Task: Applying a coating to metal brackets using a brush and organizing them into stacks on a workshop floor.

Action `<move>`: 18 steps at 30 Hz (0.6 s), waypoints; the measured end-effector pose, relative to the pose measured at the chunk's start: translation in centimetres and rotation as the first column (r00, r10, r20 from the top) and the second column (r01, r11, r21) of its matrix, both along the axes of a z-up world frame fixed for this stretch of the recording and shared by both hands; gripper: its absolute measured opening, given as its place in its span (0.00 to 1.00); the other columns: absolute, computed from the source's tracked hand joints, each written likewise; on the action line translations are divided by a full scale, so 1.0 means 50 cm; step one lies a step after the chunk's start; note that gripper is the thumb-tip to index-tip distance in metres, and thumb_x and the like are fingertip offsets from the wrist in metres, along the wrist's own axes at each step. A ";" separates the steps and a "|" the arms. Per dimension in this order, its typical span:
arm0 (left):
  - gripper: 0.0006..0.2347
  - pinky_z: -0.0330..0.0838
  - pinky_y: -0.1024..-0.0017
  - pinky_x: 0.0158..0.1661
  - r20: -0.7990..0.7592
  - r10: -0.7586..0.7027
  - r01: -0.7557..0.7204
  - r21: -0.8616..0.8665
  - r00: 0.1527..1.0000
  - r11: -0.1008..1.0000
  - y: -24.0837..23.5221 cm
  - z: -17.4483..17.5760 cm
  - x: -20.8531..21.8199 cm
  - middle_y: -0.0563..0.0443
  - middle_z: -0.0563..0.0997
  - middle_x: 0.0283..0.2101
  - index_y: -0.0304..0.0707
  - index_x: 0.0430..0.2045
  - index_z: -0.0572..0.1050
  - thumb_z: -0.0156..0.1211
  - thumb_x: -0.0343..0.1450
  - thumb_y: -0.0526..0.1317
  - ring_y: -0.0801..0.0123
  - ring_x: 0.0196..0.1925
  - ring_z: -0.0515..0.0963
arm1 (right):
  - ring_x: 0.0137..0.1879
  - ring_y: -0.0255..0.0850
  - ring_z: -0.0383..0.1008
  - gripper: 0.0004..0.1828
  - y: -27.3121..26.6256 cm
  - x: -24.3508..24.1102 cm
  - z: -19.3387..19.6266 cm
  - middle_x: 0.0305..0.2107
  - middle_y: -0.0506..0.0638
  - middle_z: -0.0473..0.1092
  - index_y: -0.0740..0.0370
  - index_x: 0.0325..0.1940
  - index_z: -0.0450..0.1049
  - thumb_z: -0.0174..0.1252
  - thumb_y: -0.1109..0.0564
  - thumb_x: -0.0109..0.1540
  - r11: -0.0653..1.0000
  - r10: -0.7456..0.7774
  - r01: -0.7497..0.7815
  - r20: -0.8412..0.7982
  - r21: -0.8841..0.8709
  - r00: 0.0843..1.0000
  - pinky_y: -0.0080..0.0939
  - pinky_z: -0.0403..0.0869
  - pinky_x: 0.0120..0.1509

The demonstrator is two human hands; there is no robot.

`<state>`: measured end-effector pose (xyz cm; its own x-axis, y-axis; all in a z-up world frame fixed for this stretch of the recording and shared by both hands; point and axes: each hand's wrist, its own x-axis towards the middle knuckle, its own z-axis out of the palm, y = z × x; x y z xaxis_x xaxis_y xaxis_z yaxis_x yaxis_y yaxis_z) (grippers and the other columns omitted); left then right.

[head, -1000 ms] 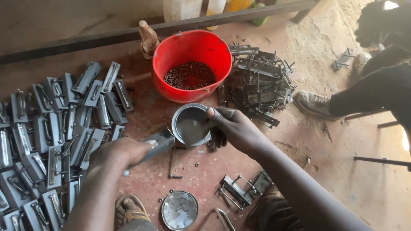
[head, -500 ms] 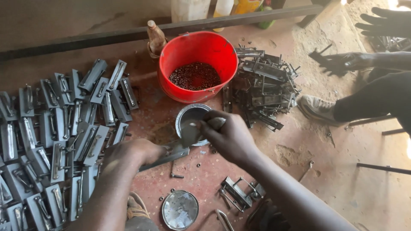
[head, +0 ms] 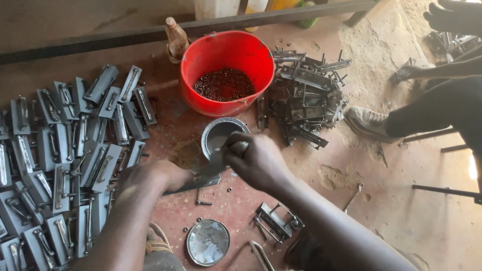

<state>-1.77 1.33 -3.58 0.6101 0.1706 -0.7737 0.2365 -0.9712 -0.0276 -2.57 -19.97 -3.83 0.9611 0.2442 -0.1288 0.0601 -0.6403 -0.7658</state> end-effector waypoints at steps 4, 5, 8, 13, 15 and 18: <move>0.23 0.64 0.61 0.64 0.017 0.016 -0.016 0.015 1.000 1.000 0.003 0.001 0.000 0.38 0.86 0.48 0.37 0.37 0.87 0.49 0.59 0.50 0.49 0.64 0.77 | 0.41 0.61 0.80 0.12 -0.012 0.011 0.022 0.30 0.55 0.78 0.48 0.41 0.81 0.65 0.44 0.57 0.993 -0.076 0.079 0.035 -0.088 0.996 0.58 0.78 0.41; 0.22 0.64 0.62 0.64 0.020 0.016 -0.017 0.019 1.000 1.000 -0.002 -0.002 0.000 0.38 0.86 0.48 0.38 0.36 0.87 0.49 0.59 0.49 0.50 0.64 0.77 | 0.40 0.58 0.81 0.14 0.001 0.005 0.036 0.29 0.57 0.79 0.51 0.42 0.82 0.63 0.44 0.58 0.992 -0.124 0.124 -0.050 0.006 0.991 0.54 0.78 0.42; 0.21 0.65 0.63 0.64 0.014 -0.005 0.005 0.021 1.000 1.000 -0.015 -0.012 -0.003 0.38 0.86 0.47 0.38 0.35 0.87 0.49 0.59 0.47 0.50 0.64 0.78 | 0.41 0.62 0.81 0.15 0.004 0.003 0.024 0.30 0.62 0.79 0.54 0.43 0.82 0.62 0.45 0.58 0.990 -0.130 0.136 -0.112 0.045 0.985 0.57 0.78 0.44; 0.26 0.76 0.61 0.54 0.089 0.289 -0.277 -0.121 0.953 0.953 -0.004 -0.034 -0.001 0.37 0.86 0.45 0.39 0.45 0.86 0.59 0.53 0.48 0.49 0.53 0.85 | 0.38 0.59 0.80 0.10 -0.049 0.053 0.021 0.28 0.58 0.78 0.49 0.40 0.81 0.62 0.46 0.58 0.983 -0.180 0.181 0.018 -0.042 0.983 0.56 0.77 0.40; 0.36 0.70 0.49 0.61 0.094 0.386 -0.364 -0.188 0.918 0.912 -0.001 -0.020 -0.001 0.26 0.78 0.56 0.24 0.64 0.59 0.54 0.59 0.45 0.39 0.61 0.79 | 0.20 0.38 0.70 0.10 -0.057 0.063 0.049 0.23 0.59 0.78 0.68 0.39 0.76 0.55 0.58 0.62 0.856 -0.326 0.337 -0.096 0.393 0.941 0.35 0.71 0.30; 0.33 0.79 0.42 0.48 0.492 0.295 -0.208 -0.225 0.819 0.952 0.014 -0.027 0.008 0.26 0.76 0.46 0.14 0.54 0.60 0.53 0.56 0.42 0.29 0.47 0.82 | 0.21 0.39 0.68 0.09 -0.090 0.094 0.002 0.18 0.54 0.67 0.64 0.41 0.75 0.58 0.54 0.66 0.442 -0.362 0.603 -0.482 0.664 0.798 0.32 0.68 0.24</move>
